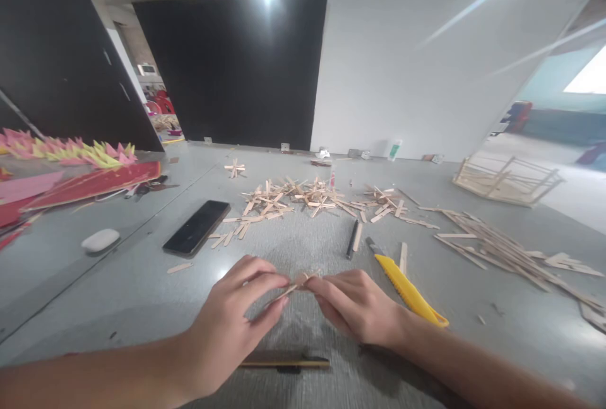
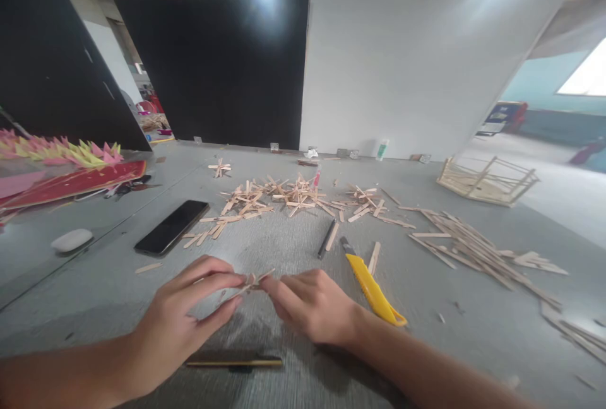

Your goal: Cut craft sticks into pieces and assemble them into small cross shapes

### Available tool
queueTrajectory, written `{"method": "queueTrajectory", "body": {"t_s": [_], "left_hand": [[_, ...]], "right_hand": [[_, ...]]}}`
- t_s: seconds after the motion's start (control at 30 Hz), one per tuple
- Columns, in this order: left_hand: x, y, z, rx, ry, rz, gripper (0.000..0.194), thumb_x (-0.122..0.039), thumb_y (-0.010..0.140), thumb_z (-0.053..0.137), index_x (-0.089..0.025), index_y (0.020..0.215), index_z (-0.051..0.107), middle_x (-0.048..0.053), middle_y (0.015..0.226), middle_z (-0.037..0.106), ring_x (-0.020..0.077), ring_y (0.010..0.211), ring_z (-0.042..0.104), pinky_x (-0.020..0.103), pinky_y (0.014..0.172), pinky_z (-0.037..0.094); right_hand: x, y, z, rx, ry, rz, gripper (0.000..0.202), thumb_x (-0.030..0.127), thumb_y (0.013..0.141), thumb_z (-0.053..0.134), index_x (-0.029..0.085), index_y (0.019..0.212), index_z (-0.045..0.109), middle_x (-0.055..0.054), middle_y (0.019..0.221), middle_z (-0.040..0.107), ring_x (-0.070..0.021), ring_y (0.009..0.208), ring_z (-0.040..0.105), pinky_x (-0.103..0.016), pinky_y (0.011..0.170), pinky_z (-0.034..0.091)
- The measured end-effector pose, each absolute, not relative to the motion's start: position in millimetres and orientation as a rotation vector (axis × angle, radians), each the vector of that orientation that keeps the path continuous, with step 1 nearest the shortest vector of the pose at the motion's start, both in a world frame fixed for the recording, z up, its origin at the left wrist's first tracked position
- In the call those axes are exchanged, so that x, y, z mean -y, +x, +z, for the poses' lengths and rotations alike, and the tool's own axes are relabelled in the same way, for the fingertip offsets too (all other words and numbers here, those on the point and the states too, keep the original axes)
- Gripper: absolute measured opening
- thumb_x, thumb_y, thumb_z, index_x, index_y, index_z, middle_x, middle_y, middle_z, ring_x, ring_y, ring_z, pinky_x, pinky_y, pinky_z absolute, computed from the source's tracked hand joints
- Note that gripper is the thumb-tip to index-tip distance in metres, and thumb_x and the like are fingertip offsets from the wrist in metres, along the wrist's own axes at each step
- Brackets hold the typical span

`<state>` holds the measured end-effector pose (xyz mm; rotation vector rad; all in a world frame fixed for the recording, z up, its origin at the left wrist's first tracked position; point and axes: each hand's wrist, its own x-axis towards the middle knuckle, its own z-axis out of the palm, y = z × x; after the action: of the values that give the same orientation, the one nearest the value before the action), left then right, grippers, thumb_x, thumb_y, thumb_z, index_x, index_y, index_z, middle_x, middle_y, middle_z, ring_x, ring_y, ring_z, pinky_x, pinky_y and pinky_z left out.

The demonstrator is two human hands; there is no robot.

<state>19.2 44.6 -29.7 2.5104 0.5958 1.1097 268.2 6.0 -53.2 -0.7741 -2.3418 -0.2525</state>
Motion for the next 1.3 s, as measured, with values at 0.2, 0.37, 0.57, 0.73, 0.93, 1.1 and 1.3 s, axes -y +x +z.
{"method": "queueTrajectory", "body": {"t_s": [0.2, 0.37, 0.57, 0.73, 0.93, 1.1, 1.3], "left_hand": [[-42.0, 20.4, -24.4, -0.521, 2.564, 1.186, 0.023, -0.001, 0.094, 0.061, -0.018, 0.109, 0.066, 0.003, 0.094, 0.061, 0.0159, 0.084, 0.060, 0.029, 0.074, 0.049], [-40.6, 22.0, -25.8, -0.513, 2.511, 1.126, 0.022, -0.002, 0.095, 0.060, -0.019, 0.109, 0.065, 0.002, 0.094, 0.062, 0.0154, 0.085, 0.061, 0.027, 0.075, 0.049], [-39.2, 20.3, -27.3, -0.556, 2.440, 1.007, 0.022, -0.002, 0.095, 0.058, -0.022, 0.105, 0.063, 0.001, 0.094, 0.060, 0.0147, 0.086, 0.062, 0.027, 0.077, 0.049], [-38.4, 19.7, -28.1, -0.563, 2.400, 0.951, 0.022, -0.004, 0.095, 0.057, -0.023, 0.105, 0.063, 0.001, 0.097, 0.060, 0.0148, 0.086, 0.062, 0.027, 0.079, 0.050], [-37.8, 20.4, -29.4, -0.607, 2.333, 0.881, 0.023, -0.004, 0.094, 0.058, -0.023, 0.106, 0.061, 0.001, 0.100, 0.062, 0.0154, 0.091, 0.064, 0.027, 0.082, 0.052], [-38.8, 21.5, -29.8, -0.678, 2.272, 0.836, 0.023, -0.005, 0.091, 0.061, -0.024, 0.103, 0.059, 0.000, 0.098, 0.062, 0.0154, 0.089, 0.063, 0.028, 0.081, 0.052], [-40.3, 20.6, -30.9, -0.720, 2.286, 0.801, 0.017, -0.009, 0.091, 0.060, -0.024, 0.099, 0.058, 0.000, 0.094, 0.061, 0.0165, 0.082, 0.062, 0.029, 0.075, 0.050]], "right_hand": [[-5.3, 268.1, -52.2, 2.377, -0.790, -0.237, 0.024, 0.010, 0.105, 0.043, 0.013, 0.122, 0.059, -0.001, 0.072, 0.068, -0.0134, 0.056, 0.064, -0.025, 0.052, 0.047], [-5.5, 266.5, -53.9, 2.379, -0.793, -0.244, 0.022, 0.010, 0.105, 0.045, 0.012, 0.119, 0.062, -0.003, 0.076, 0.072, -0.0133, 0.059, 0.068, -0.026, 0.054, 0.050], [-5.3, 266.5, -54.6, 2.385, -0.777, -0.266, 0.023, 0.009, 0.106, 0.041, 0.011, 0.118, 0.061, -0.004, 0.076, 0.073, -0.0140, 0.055, 0.066, -0.027, 0.050, 0.048], [-5.4, 267.3, -55.1, 2.392, -0.783, -0.284, 0.024, 0.009, 0.106, 0.040, 0.011, 0.119, 0.060, -0.001, 0.071, 0.070, -0.0142, 0.052, 0.061, -0.028, 0.048, 0.044], [-5.8, 265.4, -52.6, 2.381, -0.789, -0.323, 0.024, 0.010, 0.107, 0.038, 0.010, 0.118, 0.059, 0.001, 0.065, 0.064, -0.0135, 0.050, 0.056, -0.028, 0.047, 0.040], [-6.3, 265.1, -53.6, 2.364, -0.788, -0.368, 0.022, 0.008, 0.106, 0.039, 0.010, 0.118, 0.057, 0.003, 0.062, 0.059, -0.0128, 0.046, 0.049, -0.029, 0.045, 0.035], [-6.1, 266.0, -54.7, 2.364, -0.802, -0.372, 0.021, 0.010, 0.107, 0.039, 0.012, 0.118, 0.057, 0.004, 0.063, 0.059, -0.0127, 0.047, 0.050, -0.029, 0.045, 0.036]]}}
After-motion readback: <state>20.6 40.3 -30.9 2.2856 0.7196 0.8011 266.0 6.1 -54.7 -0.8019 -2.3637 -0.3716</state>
